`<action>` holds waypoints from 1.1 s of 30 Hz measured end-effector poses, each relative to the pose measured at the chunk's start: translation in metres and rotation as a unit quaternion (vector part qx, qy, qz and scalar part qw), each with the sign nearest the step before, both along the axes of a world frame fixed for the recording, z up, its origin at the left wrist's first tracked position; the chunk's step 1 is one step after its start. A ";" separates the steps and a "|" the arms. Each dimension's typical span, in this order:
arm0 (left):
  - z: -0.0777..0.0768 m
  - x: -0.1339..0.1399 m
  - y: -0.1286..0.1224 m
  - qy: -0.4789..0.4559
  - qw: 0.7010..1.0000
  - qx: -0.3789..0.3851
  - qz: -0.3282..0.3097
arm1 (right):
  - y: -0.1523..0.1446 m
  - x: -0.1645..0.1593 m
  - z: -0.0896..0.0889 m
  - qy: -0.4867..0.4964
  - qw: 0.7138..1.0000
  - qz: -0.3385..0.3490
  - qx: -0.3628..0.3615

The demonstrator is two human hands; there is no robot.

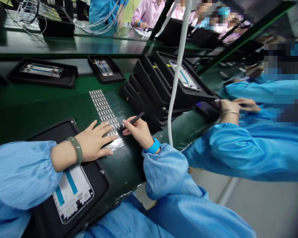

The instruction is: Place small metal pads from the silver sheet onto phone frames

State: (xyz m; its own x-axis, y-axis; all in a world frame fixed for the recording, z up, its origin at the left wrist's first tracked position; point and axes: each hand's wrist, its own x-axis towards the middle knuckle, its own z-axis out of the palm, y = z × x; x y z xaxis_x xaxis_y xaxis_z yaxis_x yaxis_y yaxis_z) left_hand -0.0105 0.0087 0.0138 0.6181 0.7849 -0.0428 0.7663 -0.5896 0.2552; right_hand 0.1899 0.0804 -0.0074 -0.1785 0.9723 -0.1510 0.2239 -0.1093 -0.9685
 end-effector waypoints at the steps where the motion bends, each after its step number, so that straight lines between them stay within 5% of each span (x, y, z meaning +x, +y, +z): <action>1: -0.003 0.003 0.000 0.002 1.000 0.003 -0.005 | -0.001 0.000 -0.002 -0.005 1.000 0.004 0.007; 13: -0.010 0.007 -0.008 0.009 0.999 0.031 0.013 | -0.005 -0.006 -0.008 0.007 0.999 0.017 0.035; 22: -0.009 0.037 0.002 0.006 0.989 0.058 0.135 | -0.009 -0.009 -0.006 0.034 0.999 -0.009 0.023; 33: -0.012 0.034 0.004 -0.063 0.980 0.067 0.177 | -0.018 -0.005 0.010 0.101 0.992 -0.070 0.016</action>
State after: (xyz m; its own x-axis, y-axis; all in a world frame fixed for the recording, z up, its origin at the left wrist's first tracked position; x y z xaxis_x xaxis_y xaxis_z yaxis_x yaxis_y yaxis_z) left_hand 0.0235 0.0123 0.0023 0.2999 0.9443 0.1354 0.8962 -0.3276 0.2993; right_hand 0.1848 0.0625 0.0023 -0.0650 0.9933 -0.0952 0.0092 -0.0948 -0.9955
